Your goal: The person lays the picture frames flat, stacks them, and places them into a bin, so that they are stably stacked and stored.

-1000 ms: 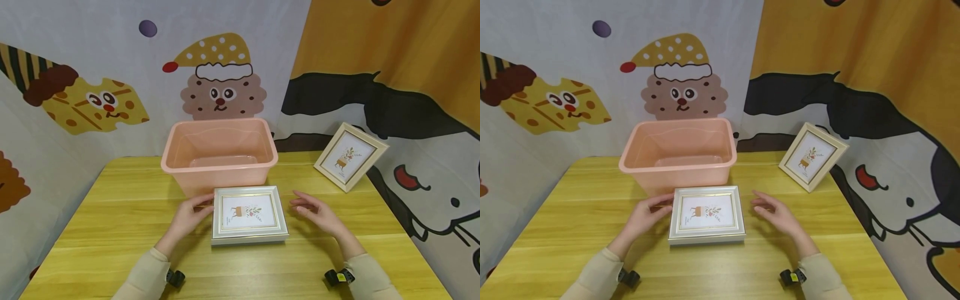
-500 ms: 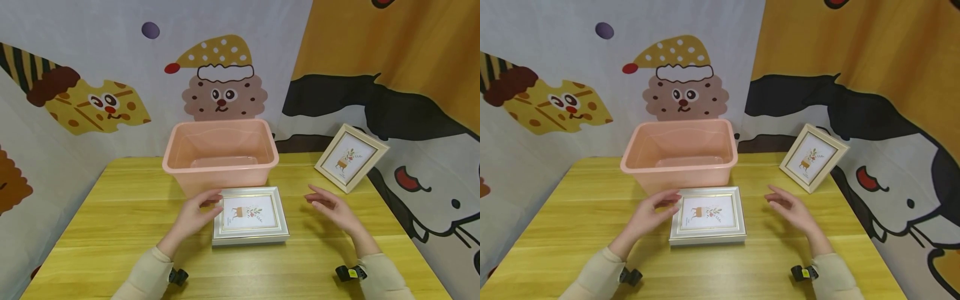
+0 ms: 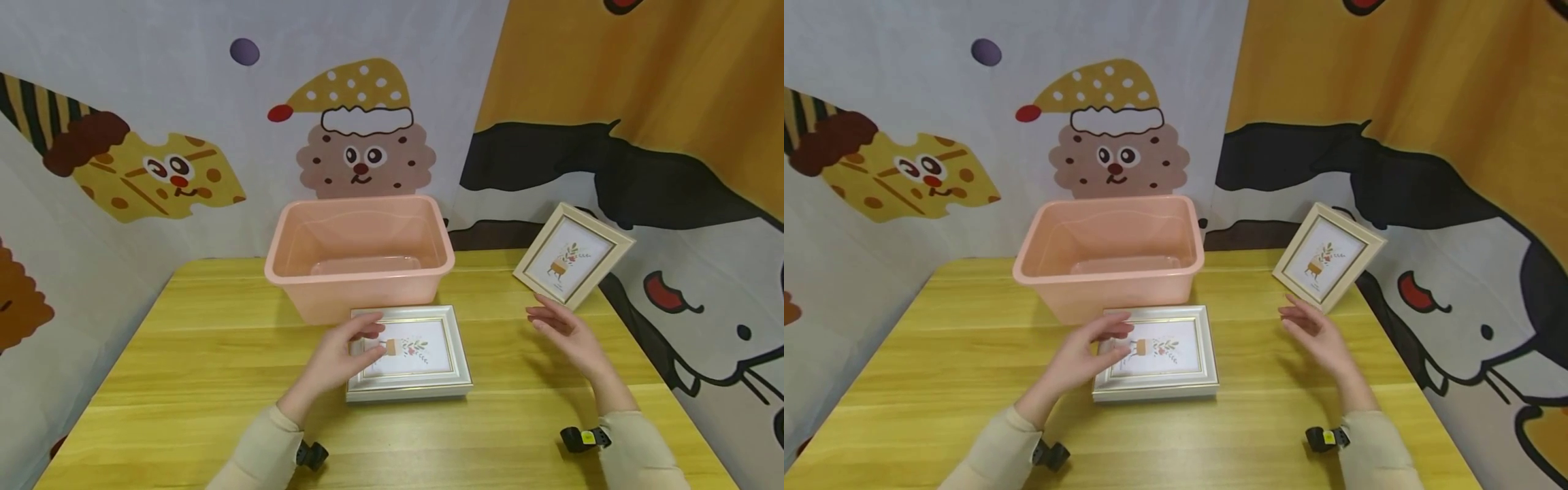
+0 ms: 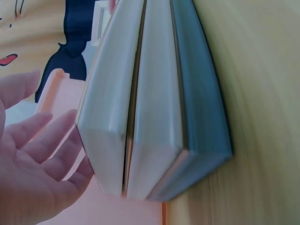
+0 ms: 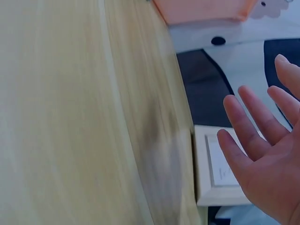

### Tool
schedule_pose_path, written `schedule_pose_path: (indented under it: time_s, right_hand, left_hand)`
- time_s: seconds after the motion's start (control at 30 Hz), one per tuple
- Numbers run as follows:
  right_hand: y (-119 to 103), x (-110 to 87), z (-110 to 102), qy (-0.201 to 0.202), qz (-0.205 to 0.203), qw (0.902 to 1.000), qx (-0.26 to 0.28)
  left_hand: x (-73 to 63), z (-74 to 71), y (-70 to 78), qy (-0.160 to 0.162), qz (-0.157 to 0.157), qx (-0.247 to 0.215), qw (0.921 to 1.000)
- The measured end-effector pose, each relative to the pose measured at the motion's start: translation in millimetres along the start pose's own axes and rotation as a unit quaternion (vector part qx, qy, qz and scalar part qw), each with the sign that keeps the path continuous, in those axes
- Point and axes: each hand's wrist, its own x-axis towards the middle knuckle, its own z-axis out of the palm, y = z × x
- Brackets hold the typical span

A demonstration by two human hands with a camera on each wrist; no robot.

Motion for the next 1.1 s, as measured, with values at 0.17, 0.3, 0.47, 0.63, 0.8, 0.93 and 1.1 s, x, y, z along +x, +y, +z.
schedule_pose_path:
  time_s: [0.17,0.3,0.47,0.63,0.8,0.93,1.1]
  right_hand:
    - [4.4,-1.0,-16.6,0.03,0.006,0.9995,0.003]
    - [2.4,0.4,-28.7,0.056,0.009,0.9983,-0.01]
    - [-1.5,0.8,-44.2,0.09,0.032,0.9936,-0.06]
    - [-6.5,0.8,-60.7,0.108,0.062,0.9871,-0.101]
    - [-9.8,0.6,-73.3,0.134,0.07,0.9827,-0.107]
    - [-11.2,2.7,-79.4,0.173,0.056,0.9784,-0.099]
    - [-13.9,5.5,-85.7,0.216,0.061,0.9666,-0.124]
  left_hand:
    - [3.3,8.2,3.3,-0.009,-0.004,-0.003,0.9999]
    - [6.3,16.4,6.1,-0.01,0.0,-0.002,0.9999]
    - [11.1,27.5,11.3,-0.017,0.001,-0.021,0.9996]
    - [16.7,35.9,16.7,-0.02,0.004,-0.026,0.9995]
    - [20.7,42.5,21.6,-0.019,0.0,-0.029,0.9994]
    - [23.1,49.5,23.6,-0.021,-0.001,-0.038,0.999]
    - [25.1,58.4,24.6,-0.021,0.006,-0.053,0.9984]
